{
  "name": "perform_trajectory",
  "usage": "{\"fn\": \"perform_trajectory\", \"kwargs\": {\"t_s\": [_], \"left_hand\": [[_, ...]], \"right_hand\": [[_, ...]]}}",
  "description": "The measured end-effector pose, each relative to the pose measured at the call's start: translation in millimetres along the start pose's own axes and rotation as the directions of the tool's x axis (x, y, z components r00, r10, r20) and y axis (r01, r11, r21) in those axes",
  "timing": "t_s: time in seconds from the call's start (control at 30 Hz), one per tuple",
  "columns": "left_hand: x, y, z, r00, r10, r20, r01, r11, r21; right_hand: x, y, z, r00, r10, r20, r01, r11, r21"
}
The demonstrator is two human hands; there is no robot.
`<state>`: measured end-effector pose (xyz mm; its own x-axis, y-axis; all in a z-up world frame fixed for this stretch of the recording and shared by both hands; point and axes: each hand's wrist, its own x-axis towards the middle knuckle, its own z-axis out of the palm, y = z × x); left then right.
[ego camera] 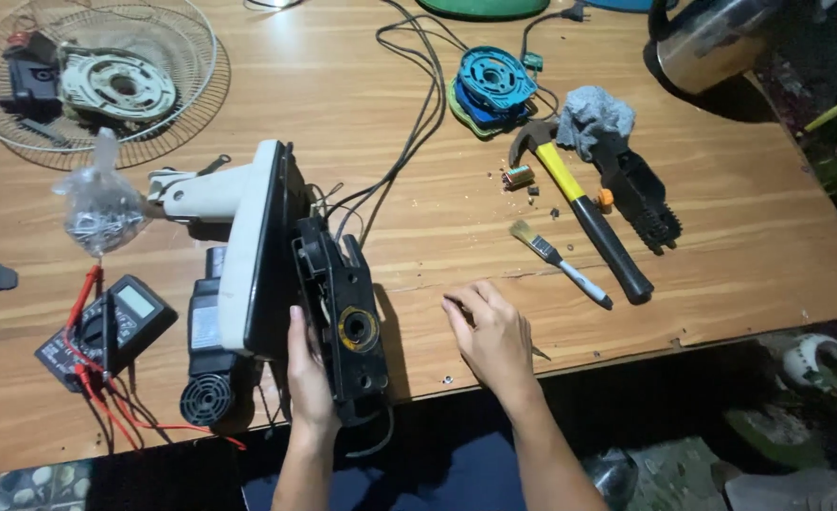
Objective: Finalizing the assembly of an appliance by securing internal components with a screwdriver on a workbench.
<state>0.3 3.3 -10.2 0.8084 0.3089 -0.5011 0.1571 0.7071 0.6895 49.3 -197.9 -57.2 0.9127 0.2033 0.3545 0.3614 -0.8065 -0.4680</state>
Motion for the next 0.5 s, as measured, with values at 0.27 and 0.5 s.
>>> {"fn": "perform_trajectory", "kwargs": {"t_s": [0.27,0.5], "left_hand": [[4,-2,-2,1.000,0.020,-0.007,-0.020,1.000,-0.001],[21,-31,-10,0.960,0.278,0.021,-0.226,0.732,0.642]], "right_hand": [[32,22,5,0.998,0.038,-0.054,-0.043,0.994,-0.101],[42,-14,-32,0.999,0.000,-0.035,0.008,0.978,0.207]]}}
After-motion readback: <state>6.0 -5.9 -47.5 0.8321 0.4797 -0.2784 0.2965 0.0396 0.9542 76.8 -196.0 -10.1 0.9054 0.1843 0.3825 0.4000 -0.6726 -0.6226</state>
